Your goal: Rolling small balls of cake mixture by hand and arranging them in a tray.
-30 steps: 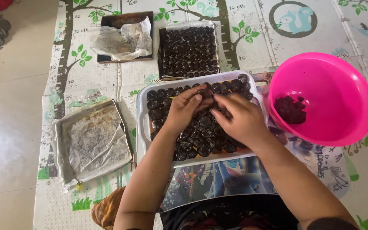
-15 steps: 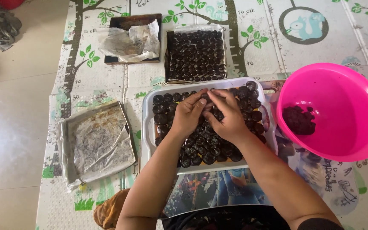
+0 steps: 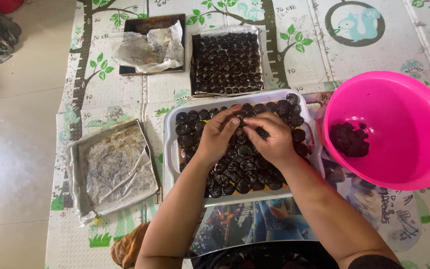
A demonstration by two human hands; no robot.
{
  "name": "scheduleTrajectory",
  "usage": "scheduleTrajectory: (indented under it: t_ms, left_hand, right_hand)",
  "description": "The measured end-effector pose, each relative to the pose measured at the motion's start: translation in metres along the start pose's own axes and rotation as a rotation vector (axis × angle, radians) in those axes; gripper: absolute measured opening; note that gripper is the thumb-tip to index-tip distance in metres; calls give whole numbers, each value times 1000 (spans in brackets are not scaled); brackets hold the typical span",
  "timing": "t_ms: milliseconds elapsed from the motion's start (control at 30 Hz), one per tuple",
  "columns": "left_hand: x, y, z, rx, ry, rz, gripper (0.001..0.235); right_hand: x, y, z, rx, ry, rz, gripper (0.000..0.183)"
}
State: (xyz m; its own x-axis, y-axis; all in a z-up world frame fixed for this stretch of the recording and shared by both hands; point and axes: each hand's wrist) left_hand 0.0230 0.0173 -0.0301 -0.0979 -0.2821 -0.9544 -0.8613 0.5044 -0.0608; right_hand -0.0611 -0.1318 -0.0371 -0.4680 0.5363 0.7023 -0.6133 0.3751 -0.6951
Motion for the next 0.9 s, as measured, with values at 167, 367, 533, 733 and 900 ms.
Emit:
scheduleTrajectory:
  t_ms: [167,367,533,733,900]
  left_hand:
    - [3,1,3,49,1,85,28]
    - [-4,-3,7,59,33,39,29]
    - [-3,0,8,52,-30,24,28]
    - [-10,2,-1,30,-147,10,24]
    - [-2,1,0,6,-207,-9,22]
  right_hand:
    - [-4,0,3,10,-17,-4,33]
    - [2,0,2,-7,-116,-66,45]
    - [-2,3,3,26,-114,-79,37]
    - [0,1,6,75,-192,-120,37]
    - [-1,2,5,61,-177,-98,32]
Point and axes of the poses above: each hand's wrist, its own y-axis away from the middle knuckle, its own z-axis out of the back of the hand, x = y × z, and after that the axes turned 6 degrees about -x, right-handed
